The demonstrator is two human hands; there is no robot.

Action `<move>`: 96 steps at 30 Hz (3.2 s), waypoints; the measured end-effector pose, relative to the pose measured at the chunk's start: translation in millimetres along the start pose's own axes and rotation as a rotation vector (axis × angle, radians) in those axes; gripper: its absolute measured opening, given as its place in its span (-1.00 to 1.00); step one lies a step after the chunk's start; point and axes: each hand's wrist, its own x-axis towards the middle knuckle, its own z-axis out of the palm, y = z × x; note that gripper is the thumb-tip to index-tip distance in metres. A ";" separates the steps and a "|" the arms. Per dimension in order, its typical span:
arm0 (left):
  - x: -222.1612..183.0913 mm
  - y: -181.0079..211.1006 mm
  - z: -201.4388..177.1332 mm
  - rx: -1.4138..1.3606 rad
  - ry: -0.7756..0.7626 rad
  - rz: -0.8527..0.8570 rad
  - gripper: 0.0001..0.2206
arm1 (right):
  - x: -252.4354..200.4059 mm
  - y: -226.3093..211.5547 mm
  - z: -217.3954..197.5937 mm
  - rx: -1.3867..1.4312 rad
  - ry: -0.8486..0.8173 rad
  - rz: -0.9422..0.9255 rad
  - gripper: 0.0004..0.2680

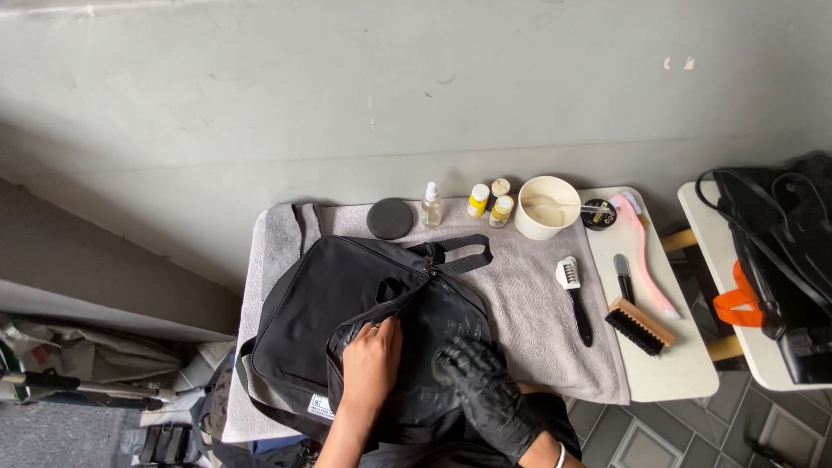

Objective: A person applies a white polishing or cleaning agent to a black bag and rubs it into the material using their gloved hand.

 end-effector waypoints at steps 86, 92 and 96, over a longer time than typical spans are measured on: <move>2.1 4.8 -0.6 0.073 0.008 -0.014 -0.81 | 45.3 -23.1 -5.2 -0.035 0.116 -0.007 -0.73; 0.8 3.0 -1.2 0.118 -0.003 0.089 -0.81 | 26.8 -40.9 -0.3 0.240 0.007 -0.084 -0.66; 5.7 8.1 -8.4 0.105 0.024 0.118 -0.74 | 7.6 -27.6 -11.6 0.244 0.127 -0.037 -0.79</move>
